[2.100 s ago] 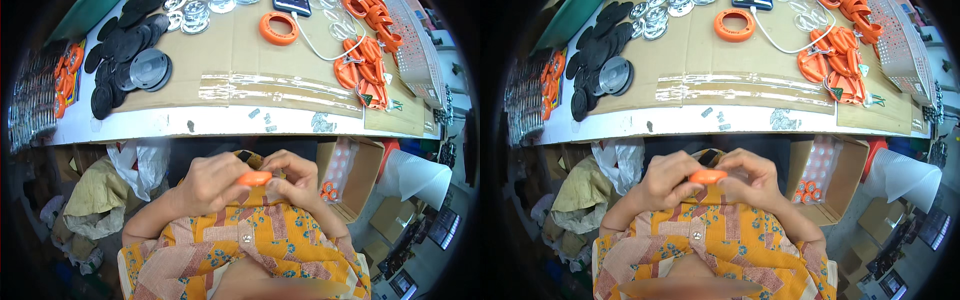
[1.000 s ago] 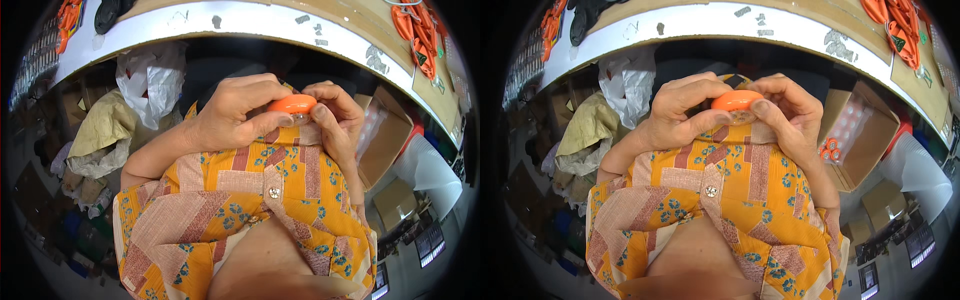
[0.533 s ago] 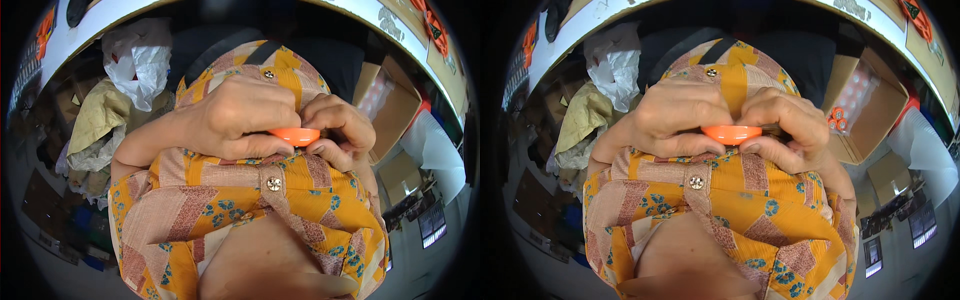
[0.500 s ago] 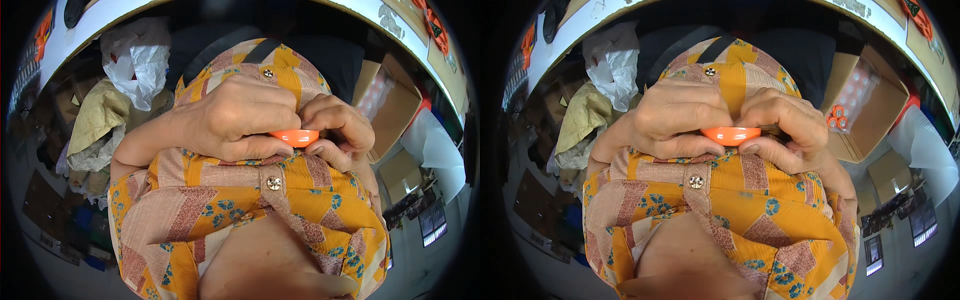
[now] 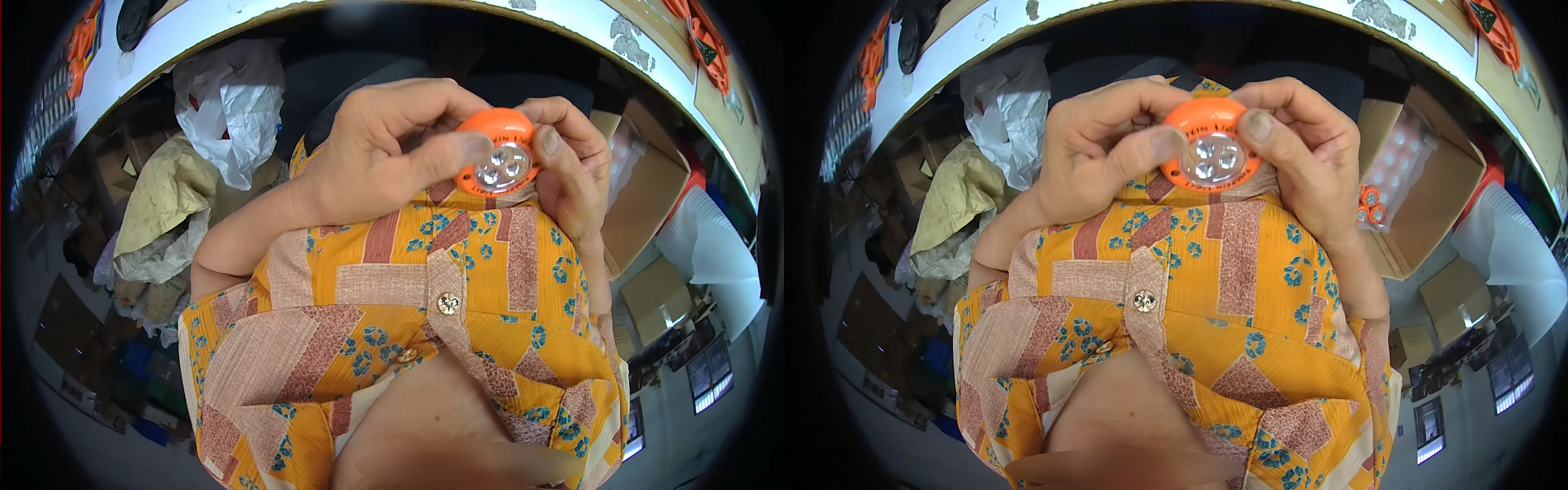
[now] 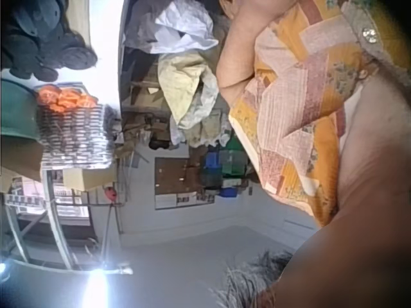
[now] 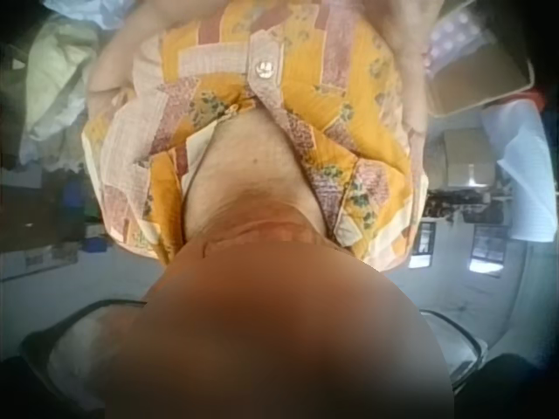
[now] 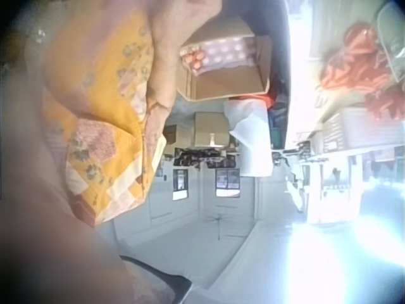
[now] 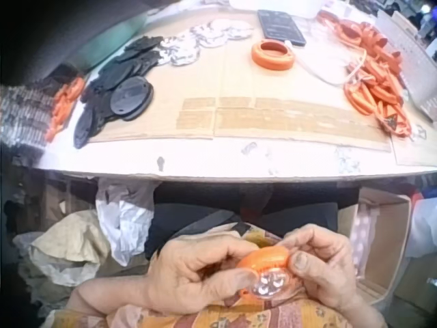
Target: The person assembles small orange electronic LED lights by inserting circuit boards and clear lenses into led light housings, using tweezers to handle the components.
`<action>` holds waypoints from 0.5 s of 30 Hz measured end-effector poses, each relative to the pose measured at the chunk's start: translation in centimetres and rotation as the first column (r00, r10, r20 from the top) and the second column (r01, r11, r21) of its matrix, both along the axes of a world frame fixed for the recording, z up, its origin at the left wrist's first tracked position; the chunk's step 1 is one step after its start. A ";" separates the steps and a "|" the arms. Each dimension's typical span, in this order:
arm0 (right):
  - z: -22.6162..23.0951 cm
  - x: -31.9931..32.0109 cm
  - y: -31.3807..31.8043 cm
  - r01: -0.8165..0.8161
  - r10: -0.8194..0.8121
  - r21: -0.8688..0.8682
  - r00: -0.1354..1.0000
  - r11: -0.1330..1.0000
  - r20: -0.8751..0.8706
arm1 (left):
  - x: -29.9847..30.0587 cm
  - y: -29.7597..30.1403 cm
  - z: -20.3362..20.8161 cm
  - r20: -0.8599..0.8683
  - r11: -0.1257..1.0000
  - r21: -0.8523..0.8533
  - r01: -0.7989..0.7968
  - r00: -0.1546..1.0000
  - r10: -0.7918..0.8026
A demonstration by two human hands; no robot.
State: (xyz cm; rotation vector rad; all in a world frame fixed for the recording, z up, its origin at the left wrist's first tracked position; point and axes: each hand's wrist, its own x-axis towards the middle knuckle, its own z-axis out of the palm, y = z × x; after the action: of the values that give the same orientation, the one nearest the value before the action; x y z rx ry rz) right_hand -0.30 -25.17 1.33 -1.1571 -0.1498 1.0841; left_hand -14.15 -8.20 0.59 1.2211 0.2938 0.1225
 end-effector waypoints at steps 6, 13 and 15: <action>0.3 0.5 -0.4 -0.192 0.172 0.063 0.955 0.979 0.244 | 0.1 1.3 0.5 0.137 0.927 0.360 0.102 0.977 -0.161; -0.6 0.2 -1.4 -0.349 0.175 0.196 0.790 0.916 0.588 | 0.0 0.7 1.4 0.327 0.885 0.460 0.073 0.913 -0.245; -0.6 0.2 -1.5 -0.319 0.191 0.129 0.796 0.939 0.574 | 0.1 0.9 1.1 0.277 0.890 0.447 0.084 0.934 -0.227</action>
State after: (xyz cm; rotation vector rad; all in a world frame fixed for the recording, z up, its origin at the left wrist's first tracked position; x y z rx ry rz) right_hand -0.11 -26.63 0.72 -1.2436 -0.8914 0.9052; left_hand -14.06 -7.33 1.72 1.6333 -0.1320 0.2535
